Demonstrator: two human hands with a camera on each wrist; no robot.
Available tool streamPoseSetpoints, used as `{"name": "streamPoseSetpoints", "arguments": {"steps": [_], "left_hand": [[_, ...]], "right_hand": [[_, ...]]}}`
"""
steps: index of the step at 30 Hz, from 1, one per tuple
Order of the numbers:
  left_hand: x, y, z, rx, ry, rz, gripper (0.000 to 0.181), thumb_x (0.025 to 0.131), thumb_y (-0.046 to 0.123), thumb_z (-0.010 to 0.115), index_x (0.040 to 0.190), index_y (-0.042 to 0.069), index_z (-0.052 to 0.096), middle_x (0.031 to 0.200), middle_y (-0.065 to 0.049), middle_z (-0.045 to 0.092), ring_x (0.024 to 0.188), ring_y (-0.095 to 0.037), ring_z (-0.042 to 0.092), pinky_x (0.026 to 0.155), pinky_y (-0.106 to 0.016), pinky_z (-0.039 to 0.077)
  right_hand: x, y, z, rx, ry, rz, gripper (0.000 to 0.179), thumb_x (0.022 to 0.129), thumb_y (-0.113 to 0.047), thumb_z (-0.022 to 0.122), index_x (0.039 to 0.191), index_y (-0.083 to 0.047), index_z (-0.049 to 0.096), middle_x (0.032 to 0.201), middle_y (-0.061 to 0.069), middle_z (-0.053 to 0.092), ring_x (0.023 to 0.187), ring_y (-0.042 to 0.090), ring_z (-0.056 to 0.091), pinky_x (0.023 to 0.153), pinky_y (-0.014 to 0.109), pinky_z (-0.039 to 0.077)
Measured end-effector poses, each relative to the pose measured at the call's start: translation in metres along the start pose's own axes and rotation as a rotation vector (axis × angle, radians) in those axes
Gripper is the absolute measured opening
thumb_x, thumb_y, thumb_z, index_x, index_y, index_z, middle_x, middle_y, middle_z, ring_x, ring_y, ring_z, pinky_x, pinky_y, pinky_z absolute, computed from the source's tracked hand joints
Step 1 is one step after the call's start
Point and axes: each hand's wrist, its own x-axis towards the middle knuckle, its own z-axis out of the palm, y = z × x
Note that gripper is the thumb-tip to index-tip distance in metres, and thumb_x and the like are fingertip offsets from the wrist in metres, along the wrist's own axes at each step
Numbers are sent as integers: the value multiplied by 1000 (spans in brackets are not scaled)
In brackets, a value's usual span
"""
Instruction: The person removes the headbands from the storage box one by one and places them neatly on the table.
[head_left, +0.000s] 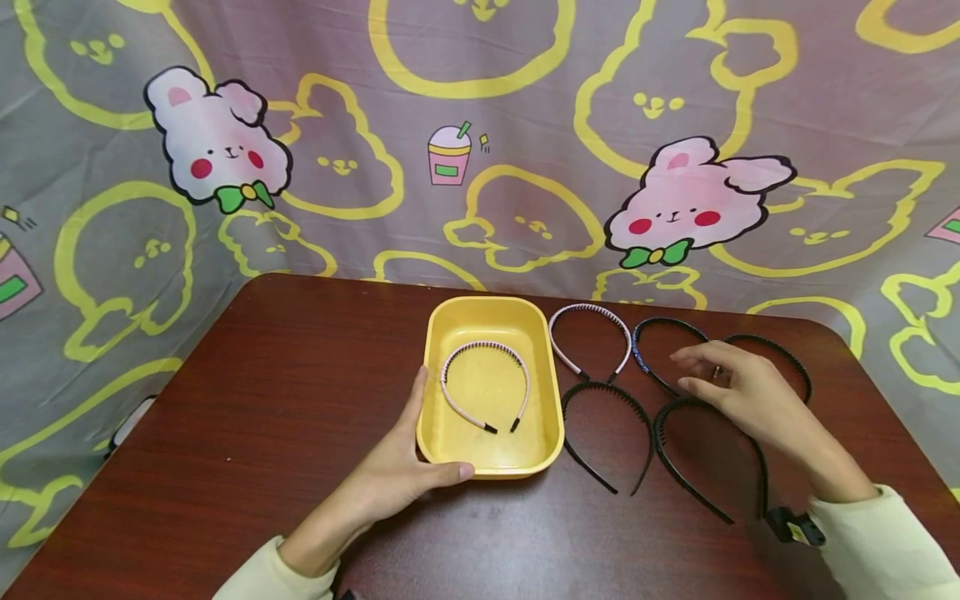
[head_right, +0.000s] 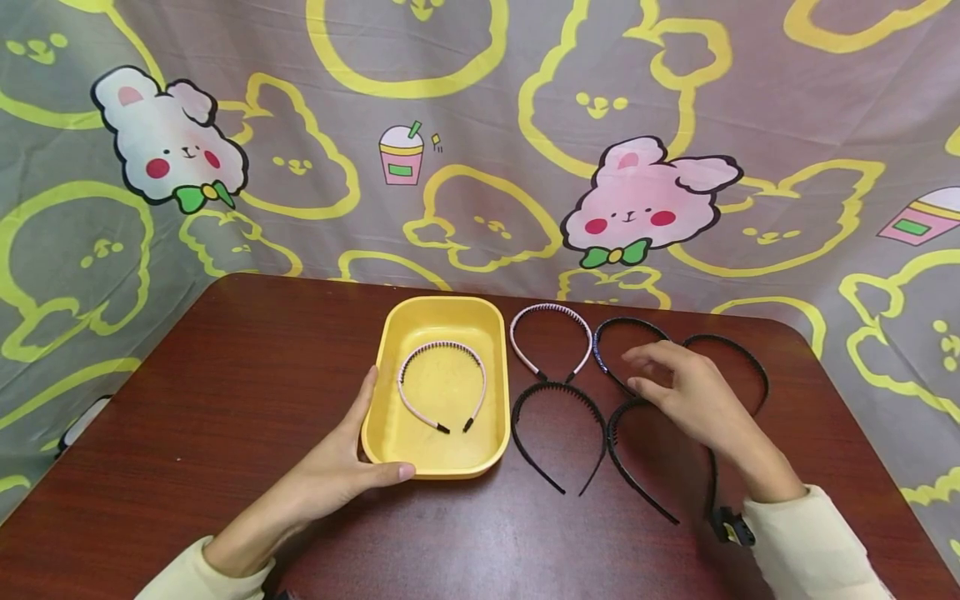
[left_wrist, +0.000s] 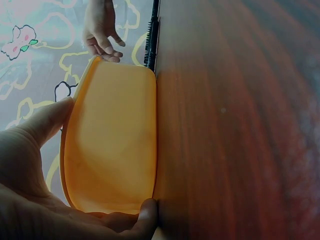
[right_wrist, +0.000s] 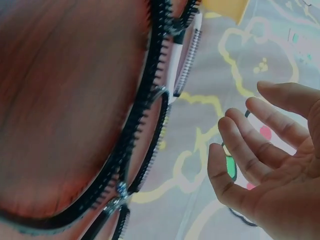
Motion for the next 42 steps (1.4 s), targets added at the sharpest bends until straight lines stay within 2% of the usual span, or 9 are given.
{"name": "streamPoseSetpoints", "arguments": {"steps": [6, 14, 20, 24, 29, 36, 42], "left_hand": [[0, 1, 0, 6, 1, -2, 134, 80, 29, 91, 169, 30, -9, 178, 1, 1, 162, -31, 13, 130, -58, 11], [1, 2, 1, 6, 2, -4, 135, 79, 30, 92, 168, 34, -10, 177, -4, 7, 161, -32, 16, 130, -60, 13], [1, 3, 2, 18, 3, -11, 135, 79, 33, 92, 168, 36, -9, 177, -6, 9, 161, -33, 18, 129, -61, 15], [1, 4, 2, 14, 0, -10, 135, 79, 32, 92, 168, 34, -9, 177, -4, 6, 161, -33, 16, 130, -61, 14], [1, 4, 2, 10, -5, -9, 135, 80, 31, 92, 168, 33, -10, 178, -3, 3, 161, -32, 14, 130, -60, 13], [-1, 3, 1, 16, 3, -19, 135, 79, 32, 92, 168, 37, -11, 177, -6, 8, 161, -33, 17, 129, -61, 14], [-1, 1, 0, 5, 6, -19, 136, 79, 32, 92, 167, 37, -11, 177, -7, 8, 160, -33, 17, 129, -61, 13]], "right_hand": [[5, -14, 2, 33, 27, -35, 28, 94, -13, 79, 121, -18, 75, 107, 4, 75, 92, -8, 57, 70, 15, 46], [17, -35, 11, 104, 56, -93, 30, 93, -7, 78, 121, -17, 75, 111, 1, 75, 96, -11, 60, 74, 12, 48], [24, -48, 16, 123, 44, -99, 32, 94, -8, 77, 124, -18, 74, 120, 2, 75, 99, -3, 62, 75, 16, 49], [27, -54, 20, 124, 28, -106, 31, 95, -11, 76, 125, -19, 73, 124, 2, 74, 103, 3, 61, 78, 18, 50], [32, -60, 25, 132, 41, -137, 31, 93, -8, 78, 123, -17, 74, 118, -1, 74, 94, 3, 61, 77, 18, 52], [40, -71, 33, 159, 61, -178, 32, 91, -5, 79, 121, -16, 74, 113, 0, 74, 79, 5, 56, 65, 22, 47], [48, -83, 44, 233, 11, -175, 34, 92, -4, 79, 125, -11, 72, 116, 7, 74, 91, 15, 66, 69, 25, 52]]}}
